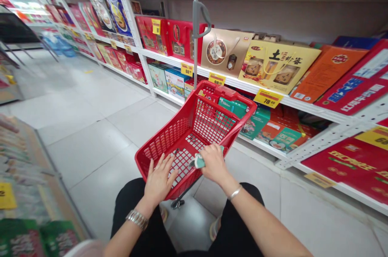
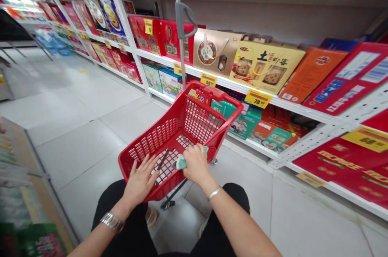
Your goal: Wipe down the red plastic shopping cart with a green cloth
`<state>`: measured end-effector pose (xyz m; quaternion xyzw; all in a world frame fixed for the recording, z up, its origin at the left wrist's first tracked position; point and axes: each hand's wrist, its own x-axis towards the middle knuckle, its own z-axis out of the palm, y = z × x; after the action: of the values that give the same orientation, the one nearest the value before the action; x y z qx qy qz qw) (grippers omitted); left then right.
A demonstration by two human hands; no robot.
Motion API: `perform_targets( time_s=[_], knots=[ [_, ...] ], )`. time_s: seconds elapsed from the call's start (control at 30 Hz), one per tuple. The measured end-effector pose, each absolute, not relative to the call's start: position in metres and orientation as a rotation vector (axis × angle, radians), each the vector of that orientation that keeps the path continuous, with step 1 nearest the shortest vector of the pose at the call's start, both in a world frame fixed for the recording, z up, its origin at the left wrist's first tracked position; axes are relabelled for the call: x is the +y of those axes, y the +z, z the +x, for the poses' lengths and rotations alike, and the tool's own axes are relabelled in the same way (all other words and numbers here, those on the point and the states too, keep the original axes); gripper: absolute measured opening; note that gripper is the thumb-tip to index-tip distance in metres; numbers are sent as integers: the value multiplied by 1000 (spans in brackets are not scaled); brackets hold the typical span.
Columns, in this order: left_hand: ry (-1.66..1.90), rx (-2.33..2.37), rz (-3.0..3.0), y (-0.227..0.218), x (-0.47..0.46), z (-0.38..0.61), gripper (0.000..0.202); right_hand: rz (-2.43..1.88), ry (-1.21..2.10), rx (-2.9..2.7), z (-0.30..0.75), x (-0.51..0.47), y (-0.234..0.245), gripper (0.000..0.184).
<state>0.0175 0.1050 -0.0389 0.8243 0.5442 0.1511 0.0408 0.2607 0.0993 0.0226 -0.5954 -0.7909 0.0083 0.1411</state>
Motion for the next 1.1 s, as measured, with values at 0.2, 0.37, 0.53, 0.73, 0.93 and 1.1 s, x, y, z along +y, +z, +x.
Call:
perform_targets(
  time_s=[0.2, 0.37, 0.53, 0.73, 0.93, 1.1],
  knots=[
    [433, 1617, 2528, -38, 107, 0, 53, -1473, 124, -2477, 228, 74, 13, 16],
    [421, 1622, 2557, -42, 117, -25, 55, -1544, -35, -2497, 285, 100, 33, 22],
    [411, 1542, 2596, -40, 137, -47, 54, -1685, -276, -2242, 356, 125, 54, 28],
    [481, 1727, 2491, -26, 157, -36, 55, -1733, -342, -2046, 341, 128, 39, 31],
    [698, 1817, 2278, -16, 138, 36, 52, -1779, -285, -2024, 259, 113, 17, 21],
    [618, 1869, 2412, -14, 140, 43, 57, -1682, -221, -2207, 250, 97, 29, 23]
  ],
)
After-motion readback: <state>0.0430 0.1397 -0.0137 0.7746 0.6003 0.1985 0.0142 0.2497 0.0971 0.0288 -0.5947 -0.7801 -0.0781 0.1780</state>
